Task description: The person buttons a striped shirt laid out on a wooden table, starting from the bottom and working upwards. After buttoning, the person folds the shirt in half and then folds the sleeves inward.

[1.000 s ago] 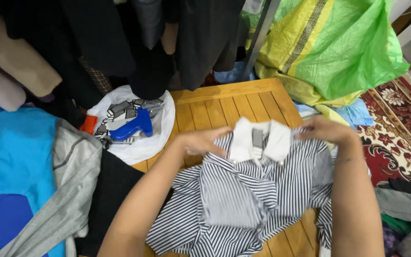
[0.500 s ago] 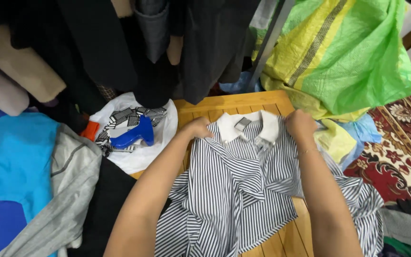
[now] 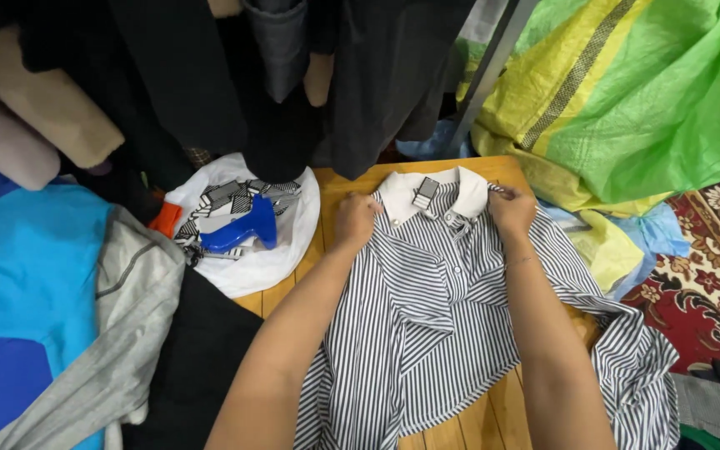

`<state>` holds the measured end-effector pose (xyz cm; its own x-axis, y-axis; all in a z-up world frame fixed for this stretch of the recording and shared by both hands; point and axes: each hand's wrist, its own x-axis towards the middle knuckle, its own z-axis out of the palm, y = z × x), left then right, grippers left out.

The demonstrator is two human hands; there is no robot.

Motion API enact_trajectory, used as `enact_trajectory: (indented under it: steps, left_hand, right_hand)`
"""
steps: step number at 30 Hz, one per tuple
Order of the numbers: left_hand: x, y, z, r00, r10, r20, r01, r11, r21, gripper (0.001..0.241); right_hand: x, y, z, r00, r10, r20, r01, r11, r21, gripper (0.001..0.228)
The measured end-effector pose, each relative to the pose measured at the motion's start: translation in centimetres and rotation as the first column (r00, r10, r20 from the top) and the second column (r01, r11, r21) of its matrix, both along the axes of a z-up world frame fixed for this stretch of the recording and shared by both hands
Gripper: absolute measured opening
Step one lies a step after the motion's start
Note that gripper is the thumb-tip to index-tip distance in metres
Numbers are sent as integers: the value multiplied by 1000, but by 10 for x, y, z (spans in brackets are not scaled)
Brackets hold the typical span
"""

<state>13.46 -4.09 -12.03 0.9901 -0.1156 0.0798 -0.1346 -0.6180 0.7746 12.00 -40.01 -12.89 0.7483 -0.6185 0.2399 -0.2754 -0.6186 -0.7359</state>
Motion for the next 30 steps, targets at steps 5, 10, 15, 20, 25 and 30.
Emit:
enact_trajectory:
  steps: [5,10,15,20,25,30]
  left_hand:
    - [-13,-6,34,961,-30,273,-17,985,169,22]
    - [-18,-11,76,808,-159,567,-205,826,525,32]
    - [0,0,64,960,-159,228,49,904,425,40]
    - [10,14,29,996,-84,-14,85,963,257,55]
    - [-11,38,44,994,-103,-32,107,978,177,70]
    - [-82,83,128,883,-352,-312,366,930,-12,97]
  right_hand:
    - [-6,12,21,998,51,46,-53,998,39,39]
    - [-23,53,74,970,136,202,-159,982,101,49]
    - [-19,79,92,959,258,122,-268,960,77,46]
    - [-21,73,77,886,418,-201,-417,908,50,68]
    - [-80,89,93,833,470,292,-322,840,-437,23]
    - [-168,103,70,810,570,138,-460,763,-454,17]
